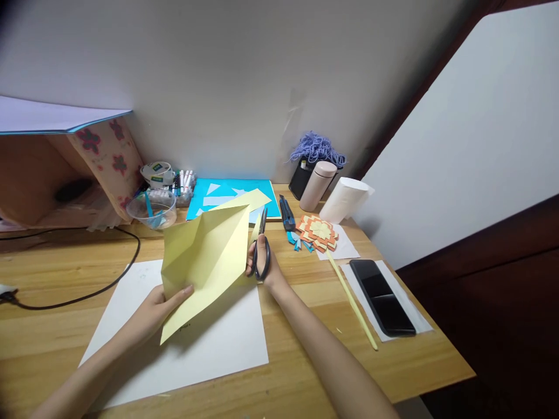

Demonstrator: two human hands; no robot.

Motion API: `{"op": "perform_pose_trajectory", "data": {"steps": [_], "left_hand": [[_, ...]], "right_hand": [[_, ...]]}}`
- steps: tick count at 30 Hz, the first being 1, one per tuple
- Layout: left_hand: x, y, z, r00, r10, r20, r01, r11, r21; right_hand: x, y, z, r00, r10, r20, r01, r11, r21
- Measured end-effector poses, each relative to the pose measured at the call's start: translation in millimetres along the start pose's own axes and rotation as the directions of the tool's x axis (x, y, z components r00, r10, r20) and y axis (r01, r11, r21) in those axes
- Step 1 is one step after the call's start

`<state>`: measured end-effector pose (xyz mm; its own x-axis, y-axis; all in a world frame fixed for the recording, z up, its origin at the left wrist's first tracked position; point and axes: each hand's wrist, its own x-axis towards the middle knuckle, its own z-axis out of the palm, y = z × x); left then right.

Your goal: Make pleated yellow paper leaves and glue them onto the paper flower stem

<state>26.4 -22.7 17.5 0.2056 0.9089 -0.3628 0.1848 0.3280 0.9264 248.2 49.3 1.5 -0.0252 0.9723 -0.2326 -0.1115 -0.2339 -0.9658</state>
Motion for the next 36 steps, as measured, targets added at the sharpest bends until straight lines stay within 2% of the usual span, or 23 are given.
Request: {"op": "perform_pose_trajectory", "data": {"steps": [3, 9, 13, 18, 21, 25, 29, 33, 36], "left_hand": [[1.1, 0.8, -2.2, 1.0, 0.011, -0.012, -0.012, 0.999, -0.05], [0.5, 2.7, -6.3, 0.999, 0.005, -0.052, -0.007, 0.999, -0.048], [0.0, 5.4, -7.5, 0.995, -0.011, -0.102, 0.004, 0.997, -0.071], [2.1, 5.2, -12.9, 0.987, 0.019, -0.157, -0.036, 0.993, -0.109], [2.7, 5.5, -16.2, 0.981, 0.04, -0.189, -0.058, 0.994, -0.09], [2.3, 6.2, -17.3, 0.978, 0.05, -0.202, -0.071, 0.992, -0.1], [2.0, 4.1, -16.4, 0.976, 0.055, -0.209, -0.077, 0.992, -0.1], [1.2, 1.7, -12.2, 0.986, 0.02, -0.168, -0.045, 0.988, -0.145], [0.0, 2.3, -8.3, 0.993, -0.023, -0.112, -0.002, 0.977, -0.213]], "right_hand": [[-3.4, 2.2, 1.7, 0.998, 0.04, 0.043, -0.043, 0.997, 0.071], [-14.8, 0.5, 8.3, 0.992, -0.011, 0.125, -0.003, 0.995, 0.104], [-19.8, 1.2, 12.2, 0.984, 0.014, 0.178, -0.043, 0.986, 0.16], [-29.7, 9.7, 20.6, 0.944, 0.095, 0.316, -0.125, 0.989, 0.076], [-36.7, 12.2, 25.8, 0.931, 0.146, 0.335, -0.153, 0.988, -0.005], [-41.0, 12.8, 28.4, 0.921, 0.161, 0.355, -0.162, 0.986, -0.029], [-39.1, 14.9, 27.4, 0.949, 0.103, 0.299, -0.107, 0.994, -0.003], [-36.6, 15.2, 25.5, 0.99, -0.024, 0.138, 0.02, 0.999, 0.03], [-33.6, 12.8, 21.2, 0.991, -0.135, 0.011, 0.135, 0.99, 0.04]]}}
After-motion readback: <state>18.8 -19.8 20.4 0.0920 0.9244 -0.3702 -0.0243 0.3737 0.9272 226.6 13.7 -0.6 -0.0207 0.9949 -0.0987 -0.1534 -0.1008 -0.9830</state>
